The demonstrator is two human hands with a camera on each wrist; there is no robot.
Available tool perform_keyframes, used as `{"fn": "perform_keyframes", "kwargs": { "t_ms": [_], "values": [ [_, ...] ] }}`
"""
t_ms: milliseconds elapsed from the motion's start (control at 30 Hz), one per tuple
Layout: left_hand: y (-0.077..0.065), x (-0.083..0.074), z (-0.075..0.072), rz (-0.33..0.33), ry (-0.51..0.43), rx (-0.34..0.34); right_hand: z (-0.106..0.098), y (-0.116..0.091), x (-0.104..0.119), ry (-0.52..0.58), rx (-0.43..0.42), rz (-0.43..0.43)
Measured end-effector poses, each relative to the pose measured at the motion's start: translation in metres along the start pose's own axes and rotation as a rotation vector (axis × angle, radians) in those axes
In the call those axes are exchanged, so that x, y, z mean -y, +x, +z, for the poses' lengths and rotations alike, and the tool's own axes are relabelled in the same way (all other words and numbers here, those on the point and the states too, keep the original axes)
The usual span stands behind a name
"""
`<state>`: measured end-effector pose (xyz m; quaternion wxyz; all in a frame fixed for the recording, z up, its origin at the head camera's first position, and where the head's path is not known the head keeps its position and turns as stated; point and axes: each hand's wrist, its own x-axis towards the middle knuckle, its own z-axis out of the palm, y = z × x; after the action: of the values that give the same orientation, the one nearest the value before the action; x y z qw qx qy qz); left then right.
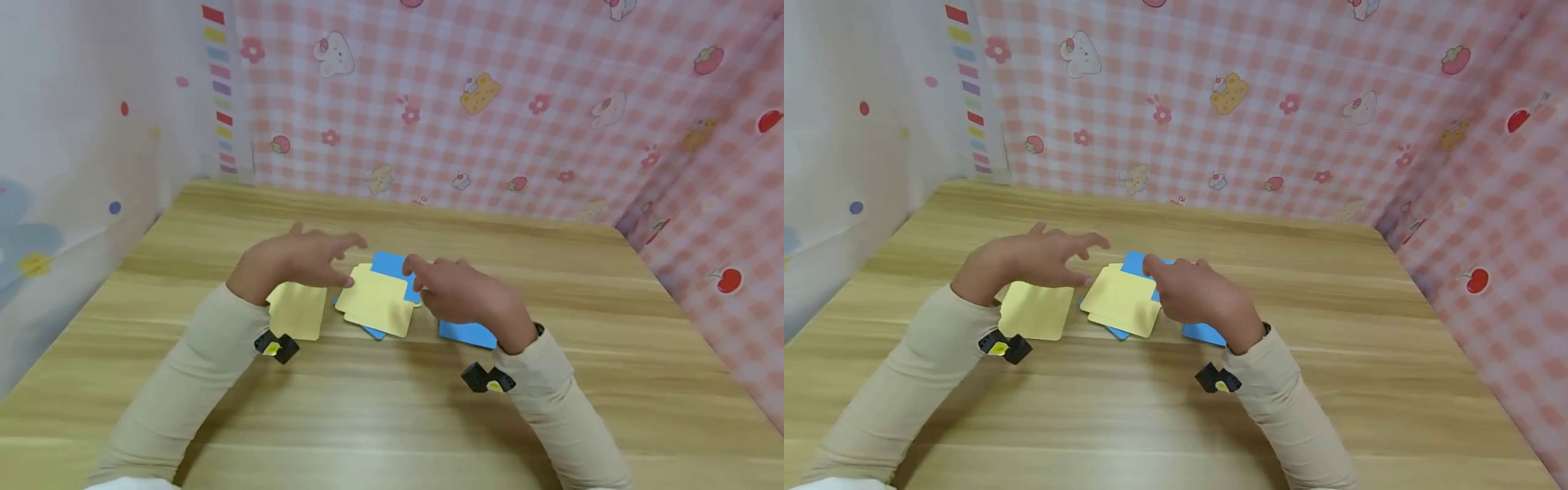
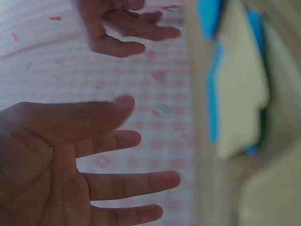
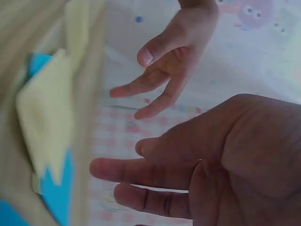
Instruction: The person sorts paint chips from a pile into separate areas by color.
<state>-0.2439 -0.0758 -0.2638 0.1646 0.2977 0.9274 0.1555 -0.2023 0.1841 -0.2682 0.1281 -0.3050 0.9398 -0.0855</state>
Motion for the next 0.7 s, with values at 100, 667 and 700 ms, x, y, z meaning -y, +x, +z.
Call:
{"fn": "perform_keyframes", "kwargs": {
  "t_ms": [100,667,700],
  "values": [
    [0.004,0.017,0.011,-0.068,0.03,0.093,0.011,0.016,-0.003,0.045,0.094,0.025],
    [0.019,0.013,0.034,-0.003,0.088,0.159,0.029,0.034,-0.023,0.195,0.082,-0.05],
    [0.019,0.013,0.035,-0.005,0.084,0.16,0.029,0.034,-0.024,0.205,0.086,-0.054]
  ]
}}
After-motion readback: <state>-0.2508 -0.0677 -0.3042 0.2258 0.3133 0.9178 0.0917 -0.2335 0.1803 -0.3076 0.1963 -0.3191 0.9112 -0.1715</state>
